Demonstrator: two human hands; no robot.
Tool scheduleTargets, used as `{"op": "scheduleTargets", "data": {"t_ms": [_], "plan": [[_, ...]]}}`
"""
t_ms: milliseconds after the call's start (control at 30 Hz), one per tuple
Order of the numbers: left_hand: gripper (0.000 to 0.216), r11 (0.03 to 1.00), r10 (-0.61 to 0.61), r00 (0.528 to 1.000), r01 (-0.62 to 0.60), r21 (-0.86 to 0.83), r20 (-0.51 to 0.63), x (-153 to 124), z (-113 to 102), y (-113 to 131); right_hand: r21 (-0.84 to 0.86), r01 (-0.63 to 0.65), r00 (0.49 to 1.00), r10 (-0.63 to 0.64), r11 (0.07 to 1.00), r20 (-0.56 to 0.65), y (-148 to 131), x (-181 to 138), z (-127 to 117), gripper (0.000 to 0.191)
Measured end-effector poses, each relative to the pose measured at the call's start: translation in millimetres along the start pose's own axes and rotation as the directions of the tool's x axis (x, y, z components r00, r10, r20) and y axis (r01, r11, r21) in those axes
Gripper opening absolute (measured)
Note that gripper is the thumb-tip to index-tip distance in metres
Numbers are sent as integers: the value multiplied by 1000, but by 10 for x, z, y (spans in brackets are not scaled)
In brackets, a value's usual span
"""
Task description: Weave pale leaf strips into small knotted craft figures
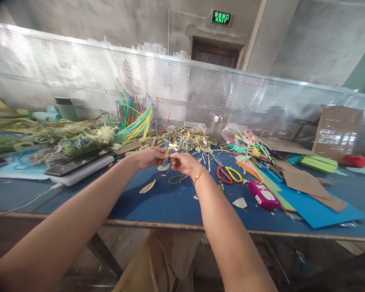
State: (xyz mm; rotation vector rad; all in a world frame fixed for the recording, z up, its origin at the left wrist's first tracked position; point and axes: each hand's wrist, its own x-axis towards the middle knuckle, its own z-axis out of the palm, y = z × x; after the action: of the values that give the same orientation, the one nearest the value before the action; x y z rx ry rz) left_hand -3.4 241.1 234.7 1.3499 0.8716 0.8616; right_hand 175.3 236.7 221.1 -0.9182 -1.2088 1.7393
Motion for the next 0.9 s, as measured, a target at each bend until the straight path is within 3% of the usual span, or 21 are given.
{"op": "scheduleTargets", "data": {"t_ms": [133, 233, 467, 633, 767, 900], "plan": [[21, 995, -10, 995, 20, -97, 101, -24, -27, 17, 111, -81, 989, 66, 991, 133, -33, -25, -15, 11], [21, 994, -5, 993, 18, -105, 121, -24, -36, 19, 129, -71, 988, 52, 989, 147, -53, -41, -14, 12], [24, 1000, 26, 993, -25, -9, 112, -9, -16, 21, 96, -24, 999, 20, 995, 41, -71, -51, -5, 7], [22, 1000, 15, 999, -15, -7, 29, 3, -12, 36, 67, 30, 988, -19, 997, -153, -85, -21, -20, 13], [21, 999, 6, 990, -12, -43, -140, 44, -29, 20, -69, 77, 966, -91, 995, -243, -48, 0, -5, 14], [23, 1000, 21, 989, -17, 23, -147, 72, -33, -20, -234, 155, 949, -211, 960, -234, 19, 9, 29, 19]]}}
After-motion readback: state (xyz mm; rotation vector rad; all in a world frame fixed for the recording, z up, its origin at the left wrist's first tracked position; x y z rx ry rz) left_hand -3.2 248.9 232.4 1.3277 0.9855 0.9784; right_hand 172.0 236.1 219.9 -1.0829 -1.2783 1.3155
